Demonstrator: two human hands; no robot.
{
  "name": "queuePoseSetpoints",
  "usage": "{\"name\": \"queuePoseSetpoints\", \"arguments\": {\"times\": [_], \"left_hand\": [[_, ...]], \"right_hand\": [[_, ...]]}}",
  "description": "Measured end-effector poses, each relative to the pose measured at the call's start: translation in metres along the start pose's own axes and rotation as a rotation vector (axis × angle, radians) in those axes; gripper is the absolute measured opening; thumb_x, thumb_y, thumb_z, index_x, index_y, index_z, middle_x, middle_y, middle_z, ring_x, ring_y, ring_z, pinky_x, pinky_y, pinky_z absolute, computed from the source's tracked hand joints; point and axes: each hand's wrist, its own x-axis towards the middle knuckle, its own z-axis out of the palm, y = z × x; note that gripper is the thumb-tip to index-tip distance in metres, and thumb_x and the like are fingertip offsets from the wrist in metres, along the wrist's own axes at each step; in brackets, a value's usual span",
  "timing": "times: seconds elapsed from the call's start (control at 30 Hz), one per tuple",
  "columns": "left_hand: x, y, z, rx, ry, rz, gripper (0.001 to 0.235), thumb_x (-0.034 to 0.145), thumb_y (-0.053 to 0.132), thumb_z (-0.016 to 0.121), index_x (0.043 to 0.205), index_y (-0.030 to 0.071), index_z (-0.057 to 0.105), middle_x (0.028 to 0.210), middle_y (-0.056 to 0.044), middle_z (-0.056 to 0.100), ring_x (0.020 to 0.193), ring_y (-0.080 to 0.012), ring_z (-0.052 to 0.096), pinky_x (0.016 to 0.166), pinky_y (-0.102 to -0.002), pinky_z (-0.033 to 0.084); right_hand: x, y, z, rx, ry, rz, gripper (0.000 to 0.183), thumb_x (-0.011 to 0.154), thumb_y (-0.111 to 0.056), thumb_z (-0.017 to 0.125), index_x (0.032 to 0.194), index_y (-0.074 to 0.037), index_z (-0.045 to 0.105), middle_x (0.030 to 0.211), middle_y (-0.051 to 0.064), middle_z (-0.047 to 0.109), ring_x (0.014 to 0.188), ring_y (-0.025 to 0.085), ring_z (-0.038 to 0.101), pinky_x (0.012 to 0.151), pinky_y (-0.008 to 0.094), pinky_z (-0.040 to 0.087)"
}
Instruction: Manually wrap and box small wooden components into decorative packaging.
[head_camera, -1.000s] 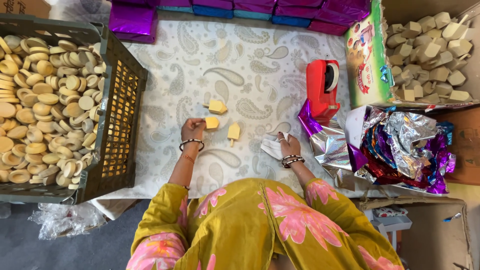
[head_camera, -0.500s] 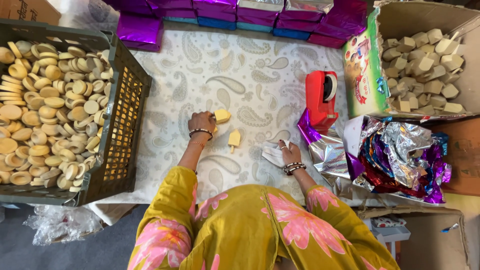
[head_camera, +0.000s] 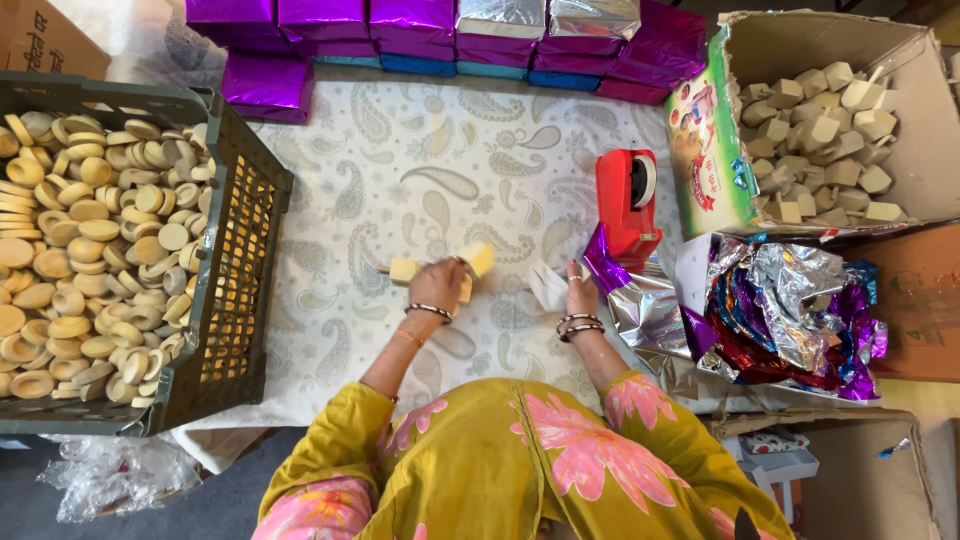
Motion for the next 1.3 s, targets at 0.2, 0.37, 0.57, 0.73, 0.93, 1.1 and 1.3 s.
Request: {"name": "queuePoseSetpoints", "arguments": {"times": [0.2,0.37,0.57,0.73,0.93,1.1,1.3], "left_hand": [[-0.042,0.035,0.067,-0.141,-0.265,0.077,0.021,0.093,0.025,0.056,0.094,0.009,0.069,0.088,-0.014,0.073,0.081,-0.0361,0.070,0.072,-0.048,0.055],[-0.055,0.057,0.055,-0.172,-0.294,0.184,0.024,0.095,0.022,0.055,0.084,0.007,0.070,0.085,-0.013,0.073,0.081,-0.0343,0.070,0.074,-0.046,0.055],[-0.063,0.081,0.026,-0.242,-0.332,0.207,0.025,0.100,0.023,0.050,0.091,0.009,0.069,0.084,-0.007,0.074,0.081,-0.0308,0.070,0.074,-0.045,0.054],[-0.062,0.081,0.018,-0.298,-0.354,0.198,0.027,0.104,0.028,0.048,0.098,0.009,0.067,0.085,-0.005,0.074,0.083,-0.0289,0.071,0.075,-0.043,0.055],[-0.056,0.065,0.030,-0.477,-0.381,-0.029,0.031,0.105,0.031,0.046,0.101,0.008,0.065,0.085,-0.004,0.076,0.079,-0.0223,0.075,0.073,-0.036,0.057],[-0.057,0.066,0.027,-0.480,-0.493,-0.105,0.035,0.106,0.033,0.042,0.094,0.009,0.065,0.077,-0.004,0.075,0.074,-0.0170,0.075,0.072,-0.033,0.057],[-0.061,0.065,0.018,-0.436,-0.526,-0.049,0.037,0.106,0.035,0.043,0.092,0.010,0.066,0.079,-0.002,0.076,0.076,-0.0170,0.075,0.073,-0.034,0.057]], "right_hand": [[-0.136,-0.176,0.042,-0.300,-0.225,-0.793,0.038,0.102,-0.043,0.056,0.103,-0.007,0.070,0.100,0.010,0.074,0.098,0.027,0.068,0.088,0.039,0.053],[-0.114,-0.146,0.041,-0.645,-0.364,-0.896,0.041,0.098,-0.044,0.059,0.095,-0.005,0.074,0.092,0.017,0.073,0.090,0.036,0.069,0.080,0.045,0.054],[-0.080,-0.104,0.037,-0.601,-0.445,-0.348,0.049,0.098,-0.048,0.060,0.087,-0.003,0.074,0.075,0.018,0.070,0.070,0.032,0.067,0.066,0.042,0.051],[-0.027,-0.024,0.031,-0.121,-0.417,0.024,0.054,0.103,-0.050,0.063,0.080,-0.002,0.069,0.072,0.009,0.064,0.065,0.021,0.059,0.060,0.035,0.046],[-0.058,-0.068,0.032,0.485,-0.273,0.360,0.037,0.093,-0.047,0.064,0.091,-0.010,0.063,0.080,0.006,0.069,0.065,0.017,0.067,0.058,0.031,0.052],[-0.088,-0.078,0.038,0.105,-0.419,-0.118,0.035,0.094,-0.037,0.069,0.101,-0.003,0.069,0.087,0.005,0.074,0.074,0.010,0.068,0.065,0.026,0.053],[-0.077,-0.078,0.039,0.105,-0.375,0.105,0.034,0.094,-0.034,0.070,0.090,-0.001,0.069,0.076,0.005,0.071,0.067,0.015,0.068,0.061,0.029,0.052]]}}
